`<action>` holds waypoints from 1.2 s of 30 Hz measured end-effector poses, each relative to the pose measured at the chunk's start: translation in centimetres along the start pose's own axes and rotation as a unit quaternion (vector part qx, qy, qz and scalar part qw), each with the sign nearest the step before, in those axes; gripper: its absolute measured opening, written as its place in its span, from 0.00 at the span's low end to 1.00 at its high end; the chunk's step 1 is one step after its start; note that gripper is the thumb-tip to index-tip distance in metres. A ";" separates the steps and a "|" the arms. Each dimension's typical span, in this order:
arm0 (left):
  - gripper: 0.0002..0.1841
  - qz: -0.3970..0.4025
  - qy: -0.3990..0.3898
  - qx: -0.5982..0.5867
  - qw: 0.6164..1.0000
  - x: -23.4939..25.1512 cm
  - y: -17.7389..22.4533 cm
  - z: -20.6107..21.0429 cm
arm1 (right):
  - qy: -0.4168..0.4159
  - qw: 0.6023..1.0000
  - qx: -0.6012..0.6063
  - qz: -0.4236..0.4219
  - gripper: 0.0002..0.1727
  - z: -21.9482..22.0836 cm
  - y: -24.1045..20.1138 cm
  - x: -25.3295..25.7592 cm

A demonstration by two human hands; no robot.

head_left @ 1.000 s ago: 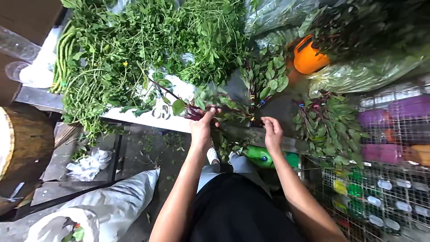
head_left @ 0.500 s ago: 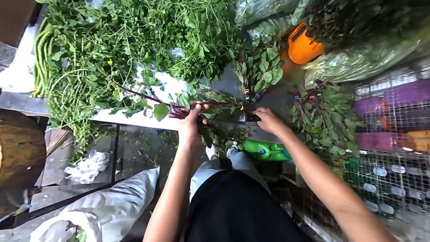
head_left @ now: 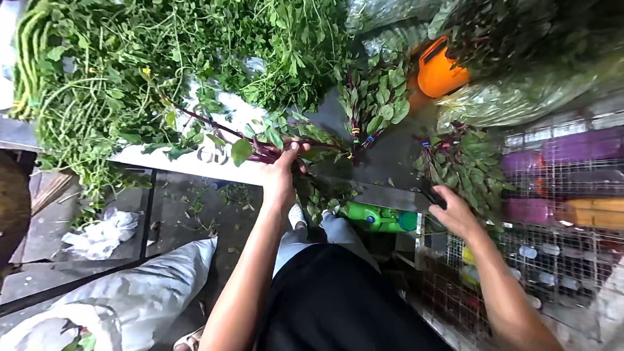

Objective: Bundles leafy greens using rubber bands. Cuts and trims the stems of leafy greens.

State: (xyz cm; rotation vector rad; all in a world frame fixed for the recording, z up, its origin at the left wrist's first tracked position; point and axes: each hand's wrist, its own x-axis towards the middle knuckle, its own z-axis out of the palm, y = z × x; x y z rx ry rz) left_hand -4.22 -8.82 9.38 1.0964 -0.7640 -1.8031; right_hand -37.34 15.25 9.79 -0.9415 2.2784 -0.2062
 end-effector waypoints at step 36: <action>0.06 0.044 -0.022 0.026 0.998 -0.1 -1.0 2.2 | 0.116 0.946 0.279 -0.114 0.20 12.1 -11.1 -8.1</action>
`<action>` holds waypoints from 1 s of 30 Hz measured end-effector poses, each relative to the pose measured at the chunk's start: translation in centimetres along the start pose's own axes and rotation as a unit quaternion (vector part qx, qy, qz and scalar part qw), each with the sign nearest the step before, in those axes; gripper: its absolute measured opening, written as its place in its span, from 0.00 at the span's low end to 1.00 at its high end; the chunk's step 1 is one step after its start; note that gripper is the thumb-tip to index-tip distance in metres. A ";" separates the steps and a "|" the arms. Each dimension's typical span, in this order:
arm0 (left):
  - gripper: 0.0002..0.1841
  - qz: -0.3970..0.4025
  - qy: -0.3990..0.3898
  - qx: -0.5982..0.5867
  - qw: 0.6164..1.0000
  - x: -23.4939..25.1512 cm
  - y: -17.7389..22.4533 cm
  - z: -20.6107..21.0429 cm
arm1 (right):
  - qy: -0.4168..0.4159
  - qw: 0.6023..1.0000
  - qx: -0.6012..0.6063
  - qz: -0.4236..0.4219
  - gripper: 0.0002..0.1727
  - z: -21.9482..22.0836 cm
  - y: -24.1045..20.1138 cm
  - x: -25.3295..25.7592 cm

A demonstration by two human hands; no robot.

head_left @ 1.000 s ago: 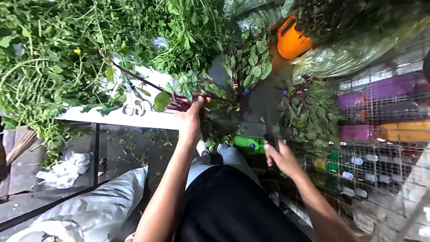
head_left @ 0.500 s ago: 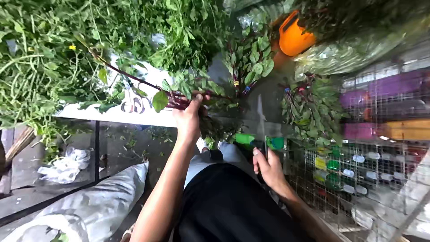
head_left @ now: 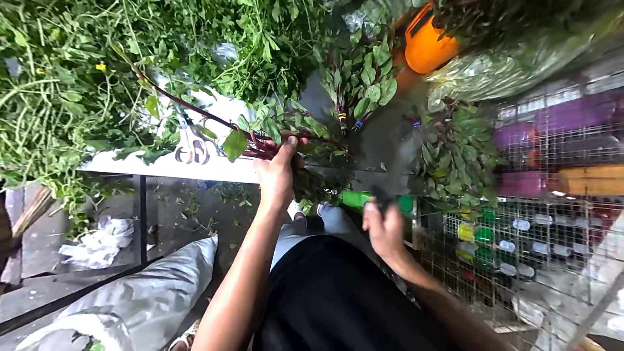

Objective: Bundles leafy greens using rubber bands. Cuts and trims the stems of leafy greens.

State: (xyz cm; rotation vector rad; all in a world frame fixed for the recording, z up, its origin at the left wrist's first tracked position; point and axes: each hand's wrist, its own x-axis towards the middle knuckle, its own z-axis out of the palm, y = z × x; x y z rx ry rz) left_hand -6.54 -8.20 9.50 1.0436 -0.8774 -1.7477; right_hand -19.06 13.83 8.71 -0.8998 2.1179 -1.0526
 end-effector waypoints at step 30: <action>0.06 0.009 -0.022 0.012 1.000 0.3 0.1 0.9 | 0.087 0.967 0.164 -0.172 0.12 -1.8 -5.4 1.8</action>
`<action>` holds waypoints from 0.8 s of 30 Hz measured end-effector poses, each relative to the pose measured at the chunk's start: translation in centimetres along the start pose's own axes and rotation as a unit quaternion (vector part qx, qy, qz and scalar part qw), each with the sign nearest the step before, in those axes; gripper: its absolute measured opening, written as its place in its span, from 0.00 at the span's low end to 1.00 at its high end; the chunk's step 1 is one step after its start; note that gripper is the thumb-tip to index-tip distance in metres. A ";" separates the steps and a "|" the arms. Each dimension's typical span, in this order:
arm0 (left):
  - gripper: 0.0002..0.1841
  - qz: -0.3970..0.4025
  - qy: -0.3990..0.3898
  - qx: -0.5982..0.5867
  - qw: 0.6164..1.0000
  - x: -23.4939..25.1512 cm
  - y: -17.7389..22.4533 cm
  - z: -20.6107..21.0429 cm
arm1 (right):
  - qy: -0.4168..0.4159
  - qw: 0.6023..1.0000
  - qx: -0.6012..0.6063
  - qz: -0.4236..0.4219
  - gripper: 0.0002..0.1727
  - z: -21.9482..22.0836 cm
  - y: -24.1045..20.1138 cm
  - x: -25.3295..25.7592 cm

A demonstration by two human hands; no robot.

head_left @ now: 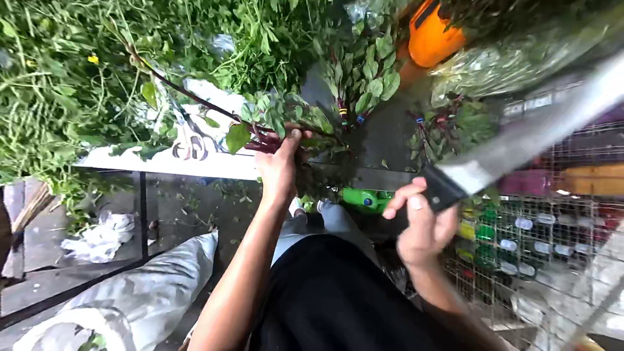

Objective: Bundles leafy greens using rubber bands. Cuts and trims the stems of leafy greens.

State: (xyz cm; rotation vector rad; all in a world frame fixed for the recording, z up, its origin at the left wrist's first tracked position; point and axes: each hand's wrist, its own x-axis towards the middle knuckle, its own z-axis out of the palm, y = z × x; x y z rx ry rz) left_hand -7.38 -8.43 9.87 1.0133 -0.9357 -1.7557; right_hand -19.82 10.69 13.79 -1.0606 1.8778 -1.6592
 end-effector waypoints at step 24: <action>0.09 -0.093 0.039 -0.135 0.986 -1.6 3.8 -2.9 | 0.010 0.850 -0.444 0.282 0.35 -6.4 17.5 10.9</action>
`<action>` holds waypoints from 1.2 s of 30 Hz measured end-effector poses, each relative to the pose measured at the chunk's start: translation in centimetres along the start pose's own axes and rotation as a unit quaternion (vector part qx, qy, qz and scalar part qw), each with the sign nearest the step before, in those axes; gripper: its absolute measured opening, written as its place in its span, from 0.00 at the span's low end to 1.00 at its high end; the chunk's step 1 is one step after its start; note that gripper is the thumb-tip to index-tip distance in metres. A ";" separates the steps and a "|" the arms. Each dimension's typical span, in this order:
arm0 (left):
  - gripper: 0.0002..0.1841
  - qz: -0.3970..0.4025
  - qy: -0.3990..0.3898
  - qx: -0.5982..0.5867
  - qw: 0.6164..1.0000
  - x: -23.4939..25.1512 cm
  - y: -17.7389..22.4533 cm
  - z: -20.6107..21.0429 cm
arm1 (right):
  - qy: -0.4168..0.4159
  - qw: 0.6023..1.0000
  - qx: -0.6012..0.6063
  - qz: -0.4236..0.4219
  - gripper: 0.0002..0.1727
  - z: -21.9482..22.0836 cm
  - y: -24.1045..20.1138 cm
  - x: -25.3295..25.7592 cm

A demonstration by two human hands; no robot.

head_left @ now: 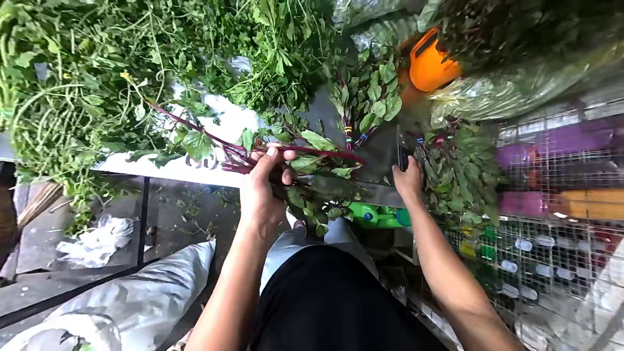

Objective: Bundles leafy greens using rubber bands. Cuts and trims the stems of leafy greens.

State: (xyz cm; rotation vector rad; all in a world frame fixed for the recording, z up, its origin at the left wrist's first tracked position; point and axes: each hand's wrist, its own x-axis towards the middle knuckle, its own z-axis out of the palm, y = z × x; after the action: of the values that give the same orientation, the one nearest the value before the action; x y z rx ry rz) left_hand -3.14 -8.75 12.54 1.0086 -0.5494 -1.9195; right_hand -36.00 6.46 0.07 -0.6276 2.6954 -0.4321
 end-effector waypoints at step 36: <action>0.06 0.094 -0.068 0.138 0.984 -5.3 3.2 -5.0 | -0.575 0.762 -0.029 -0.295 0.33 -8.3 -9.4 -15.5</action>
State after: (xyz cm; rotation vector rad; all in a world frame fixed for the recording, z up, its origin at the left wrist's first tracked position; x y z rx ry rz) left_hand 4.09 -5.81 14.17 0.9624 -0.9758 -1.7842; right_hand -22.62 7.47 14.87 -1.2408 1.2974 -0.0252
